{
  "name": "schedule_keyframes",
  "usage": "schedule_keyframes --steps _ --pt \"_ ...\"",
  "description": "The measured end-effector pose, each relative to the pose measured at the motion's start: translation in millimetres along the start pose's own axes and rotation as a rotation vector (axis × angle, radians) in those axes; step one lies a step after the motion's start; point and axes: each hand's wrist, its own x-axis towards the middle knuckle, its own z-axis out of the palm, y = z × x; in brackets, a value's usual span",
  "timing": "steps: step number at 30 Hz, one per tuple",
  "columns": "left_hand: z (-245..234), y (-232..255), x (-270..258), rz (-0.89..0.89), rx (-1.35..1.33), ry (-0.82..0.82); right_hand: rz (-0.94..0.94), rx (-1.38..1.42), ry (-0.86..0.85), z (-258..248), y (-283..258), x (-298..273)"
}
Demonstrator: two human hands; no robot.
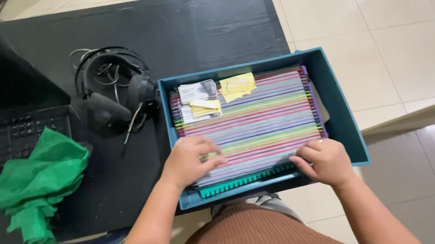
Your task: The person organizes small yellow and white paper strips on a black desk, placing them into a blue storage box containing colorful folders. They then move a pair of headphones and a computer keyboard to clear the surface, and finally wipe the desk with a green cloth.
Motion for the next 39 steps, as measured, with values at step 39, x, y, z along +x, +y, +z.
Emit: schedule_keyframes --steps 39 --pt "133.2 15.6 70.6 -0.444 0.452 0.163 -0.476 -0.450 -0.215 59.6 158.7 131.8"
